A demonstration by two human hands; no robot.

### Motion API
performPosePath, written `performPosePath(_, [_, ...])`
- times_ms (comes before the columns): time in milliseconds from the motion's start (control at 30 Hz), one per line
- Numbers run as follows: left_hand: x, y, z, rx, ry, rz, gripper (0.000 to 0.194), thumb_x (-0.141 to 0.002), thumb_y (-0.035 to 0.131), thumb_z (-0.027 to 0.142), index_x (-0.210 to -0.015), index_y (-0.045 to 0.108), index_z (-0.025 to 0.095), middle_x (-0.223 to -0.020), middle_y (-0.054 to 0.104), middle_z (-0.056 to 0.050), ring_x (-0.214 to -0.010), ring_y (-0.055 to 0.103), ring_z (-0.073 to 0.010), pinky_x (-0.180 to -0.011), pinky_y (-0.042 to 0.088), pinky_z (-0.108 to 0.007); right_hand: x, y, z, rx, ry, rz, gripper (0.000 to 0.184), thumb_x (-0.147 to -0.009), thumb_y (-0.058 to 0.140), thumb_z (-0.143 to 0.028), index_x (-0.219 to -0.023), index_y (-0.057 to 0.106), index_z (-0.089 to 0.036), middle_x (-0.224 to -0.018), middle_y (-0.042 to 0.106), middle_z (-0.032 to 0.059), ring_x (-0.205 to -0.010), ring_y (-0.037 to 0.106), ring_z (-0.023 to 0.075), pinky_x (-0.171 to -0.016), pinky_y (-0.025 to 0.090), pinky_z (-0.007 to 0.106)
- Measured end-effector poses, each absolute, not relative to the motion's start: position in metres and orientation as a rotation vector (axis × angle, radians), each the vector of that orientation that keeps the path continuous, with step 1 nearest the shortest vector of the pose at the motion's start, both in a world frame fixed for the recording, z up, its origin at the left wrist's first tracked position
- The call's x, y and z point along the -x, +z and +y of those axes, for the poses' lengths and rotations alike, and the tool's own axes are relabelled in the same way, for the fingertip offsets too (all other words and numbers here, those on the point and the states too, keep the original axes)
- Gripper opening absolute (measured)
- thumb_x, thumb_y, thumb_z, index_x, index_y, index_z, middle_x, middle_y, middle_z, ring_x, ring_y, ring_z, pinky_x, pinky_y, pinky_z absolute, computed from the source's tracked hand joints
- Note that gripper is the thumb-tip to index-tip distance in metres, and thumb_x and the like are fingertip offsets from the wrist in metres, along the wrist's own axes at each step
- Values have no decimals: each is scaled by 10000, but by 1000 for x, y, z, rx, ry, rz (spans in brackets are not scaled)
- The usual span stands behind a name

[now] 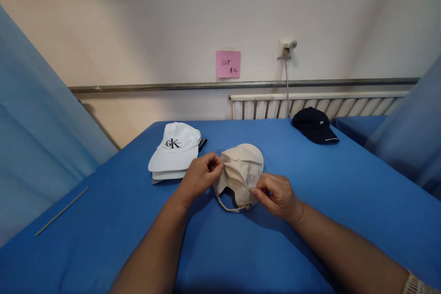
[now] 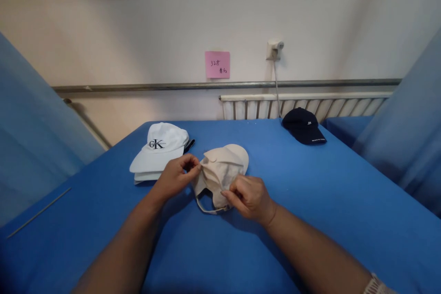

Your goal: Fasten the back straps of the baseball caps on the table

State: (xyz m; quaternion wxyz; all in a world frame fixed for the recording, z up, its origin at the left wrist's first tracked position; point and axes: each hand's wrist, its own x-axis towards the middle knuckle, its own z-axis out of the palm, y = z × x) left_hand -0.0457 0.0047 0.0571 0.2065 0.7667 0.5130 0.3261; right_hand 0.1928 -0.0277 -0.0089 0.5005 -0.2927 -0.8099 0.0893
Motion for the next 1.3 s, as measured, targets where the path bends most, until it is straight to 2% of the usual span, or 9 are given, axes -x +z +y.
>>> performPosePath(233, [51, 62, 6, -2129, 874, 1628, 93, -752, 528, 250, -733, 587, 181, -677, 619, 14, -619, 553, -138, -574, 387, -241, -195, -26, -1, 1014, 618, -1503, 252, -910, 514, -350, -715, 531, -193, -583, 454, -48, -531, 421, 101, -523, 340, 231])
performPosePath(500, [66, 62, 15, -1987, 918, 1744, 87, -709, 536, 256, -700, 573, 178, -669, 608, -2, -616, 547, -153, -562, 383, -253, -198, -44, 22, 1133, 899, -1305, 293, -839, 549, -471, -744, 540, -194, -566, 486, -54, -506, 452, 112, -511, 358, 243])
performPosePath(600, [71, 61, 16, -1884, 942, 1470, 132, -742, 537, 299, -739, 575, 173, -676, 588, 2, -630, 541, -144, -585, 410, -247, -198, -53, 27, 1133, 922, -1304, 272, -806, 579, -462, -769, 550, -194, -626, 537, -38, -538, 492, 116, -538, 395, 248])
performPosePath(733, [75, 64, 14, -1851, 757, 1242, 136, -729, 570, 300, -742, 587, 166, -666, 558, 16, -610, 496, -121, -580, 402, -229, -199, -66, 35, 1159, 914, -1399, 242, -791, 597, -423, -842, 585, -187, -719, 604, -6, -618, 552, 135, -596, 443, 265])
performPosePath(900, [75, 64, 14, -1946, 792, 1401, 128, -722, 550, 286, -732, 591, 166, -680, 566, 8, -636, 502, -134, -584, 400, -236, -204, -78, 43, 1246, 926, -1447, 226, -779, 596, -405, -836, 590, -186, -761, 641, 14, -658, 583, 144, -637, 467, 278])
performPosePath(1100, [77, 57, -6, -2029, 828, 1458, 204, -781, 553, 356, -852, 613, 174, -773, 621, -15, -690, 544, -155, -611, 424, -251, -203, -82, 45, 1254, 948, -1452, 193, -769, 577, -383, -784, 584, -191, -704, 631, -1, -641, 585, 146, -631, 463, 279])
performPosePath(1300, [78, 44, -13, -1935, 843, 1464, 214, -790, 557, 374, -820, 620, 172, -758, 632, -20, -675, 554, -152, -600, 431, -247, -207, -82, 49, 1351, 823, -1354, 237, -743, 597, -388, -873, 598, -189, -797, 655, 28, -677, 594, 161, -660, 470, 300])
